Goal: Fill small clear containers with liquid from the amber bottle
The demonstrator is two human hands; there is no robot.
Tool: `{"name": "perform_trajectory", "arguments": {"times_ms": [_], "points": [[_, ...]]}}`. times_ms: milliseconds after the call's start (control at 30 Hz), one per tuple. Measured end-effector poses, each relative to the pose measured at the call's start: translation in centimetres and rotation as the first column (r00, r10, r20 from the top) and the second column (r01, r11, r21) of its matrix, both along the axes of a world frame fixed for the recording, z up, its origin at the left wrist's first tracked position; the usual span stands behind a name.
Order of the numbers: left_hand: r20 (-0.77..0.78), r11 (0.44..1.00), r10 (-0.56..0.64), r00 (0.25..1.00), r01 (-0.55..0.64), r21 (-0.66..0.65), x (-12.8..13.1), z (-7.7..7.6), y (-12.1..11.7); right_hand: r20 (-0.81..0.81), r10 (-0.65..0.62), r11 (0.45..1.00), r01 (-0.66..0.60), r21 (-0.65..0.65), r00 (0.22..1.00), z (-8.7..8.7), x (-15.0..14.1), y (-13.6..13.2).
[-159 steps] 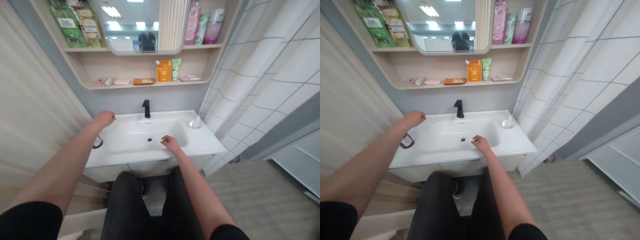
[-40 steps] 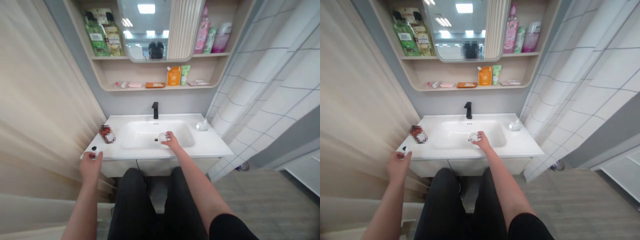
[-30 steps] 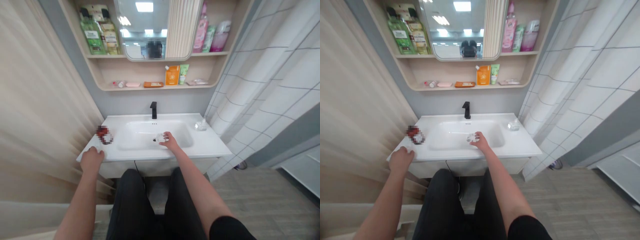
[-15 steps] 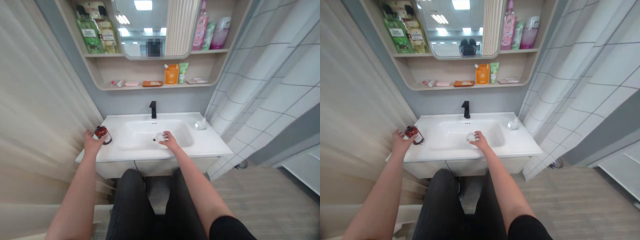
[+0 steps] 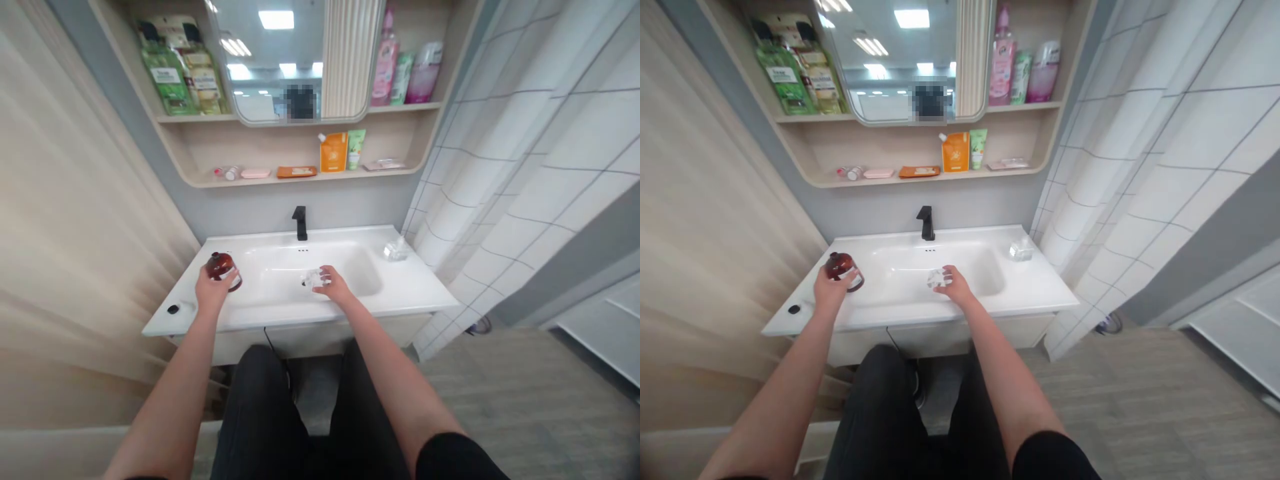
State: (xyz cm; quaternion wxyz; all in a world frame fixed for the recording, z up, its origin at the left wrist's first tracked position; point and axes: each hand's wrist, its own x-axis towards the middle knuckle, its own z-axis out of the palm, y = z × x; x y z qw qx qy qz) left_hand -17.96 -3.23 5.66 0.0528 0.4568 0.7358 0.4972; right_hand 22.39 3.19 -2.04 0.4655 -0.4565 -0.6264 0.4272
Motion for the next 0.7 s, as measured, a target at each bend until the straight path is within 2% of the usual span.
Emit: {"name": "perform_trajectory", "arguments": {"times_ms": [100,200,300,433,567,700], "points": [[0.005,0.979,-0.198,0.980,0.197,0.055,4.8,-0.6,0.4,0.036,-0.007,1.000,0.008,-0.017,0.999,0.1,-0.1,0.0],[0.011,0.926,-0.378,0.926,0.378,0.012,9.4,-1.6,1.2,0.060,0.004,1.000,-0.004,-0.011,0.998,0.2,-0.2,-0.1],[-0.045,0.875,-0.484,0.874,0.481,-0.049,13.0,-2.6,2.1,0.096,0.000,1.000,-0.001,0.010,0.995,0.4,-0.3,-0.3],[-0.164,0.866,-0.499,0.851,0.487,-0.111,15.3,-3.8,3.1,0.187,-0.022,1.000,0.022,0.001,0.982,0.5,-0.2,-0.3],[-0.319,0.877,-0.480,0.817,0.458,-0.148,15.6,-4.5,3.3,0.233,0.005,1.000,-0.010,0.021,0.973,0.2,-0.1,0.1],[-0.416,0.891,-0.454,0.788,0.400,-0.214,15.7,-4.5,2.8,0.220,0.043,0.999,-0.041,-0.012,0.974,-0.2,-0.1,0.4]]}}
